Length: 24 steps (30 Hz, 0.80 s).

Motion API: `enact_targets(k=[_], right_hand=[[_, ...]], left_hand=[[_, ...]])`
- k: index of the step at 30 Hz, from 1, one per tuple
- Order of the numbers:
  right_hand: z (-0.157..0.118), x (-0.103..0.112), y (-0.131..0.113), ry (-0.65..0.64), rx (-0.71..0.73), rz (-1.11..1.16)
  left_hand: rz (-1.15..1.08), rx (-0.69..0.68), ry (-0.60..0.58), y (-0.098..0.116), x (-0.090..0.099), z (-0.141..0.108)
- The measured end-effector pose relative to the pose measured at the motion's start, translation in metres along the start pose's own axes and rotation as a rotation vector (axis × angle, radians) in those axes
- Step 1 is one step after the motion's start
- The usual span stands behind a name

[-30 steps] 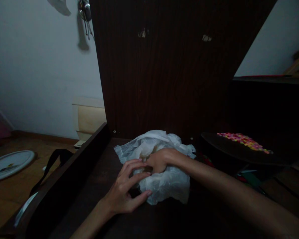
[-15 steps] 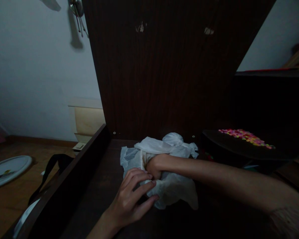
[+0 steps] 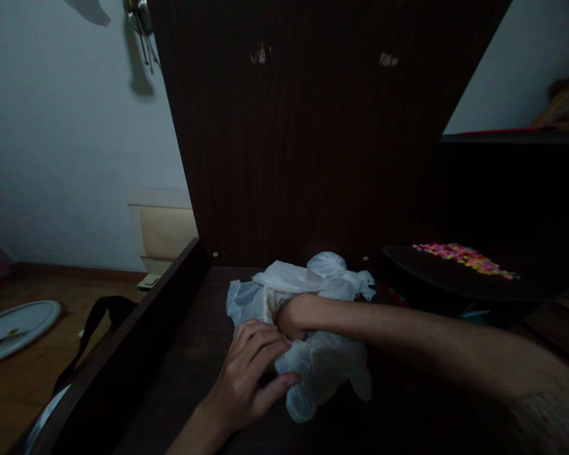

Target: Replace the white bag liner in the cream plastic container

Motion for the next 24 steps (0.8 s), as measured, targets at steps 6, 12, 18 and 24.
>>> enact_targets(k=[6, 12, 18, 24], right_hand=[[-0.062, 0.045, -0.015, -0.147, 0.121, -0.134], [-0.122, 0.114, -0.008, 0.271, 0.219, 0.077], [-0.14, 0.125, 0.039, 0.597, 0.112, 0.253], [-0.116, 0.089, 0.087, 0.485, -0.026, 0.712]], left_hand=[[-0.053, 0.088, 0.013, -0.011, 0.01, 0.003], [-0.104, 0.335, 0.043, -0.05, 0.017, 0.011], [-0.341, 0.694, 0.076, -0.098, 0.006, 0.009], [-0.61, 0.922, 0.125, -0.132, -0.021, -0.015]])
Point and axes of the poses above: each hand's wrist, its own z-axis towards the middle knuckle, its own x-axis out of the back of the hand, y = z × x, the point moved 8 cm from there along z, towards the middle knuckle, and after that the axes turned 8 degrees about -x, right-handed, at the moved point
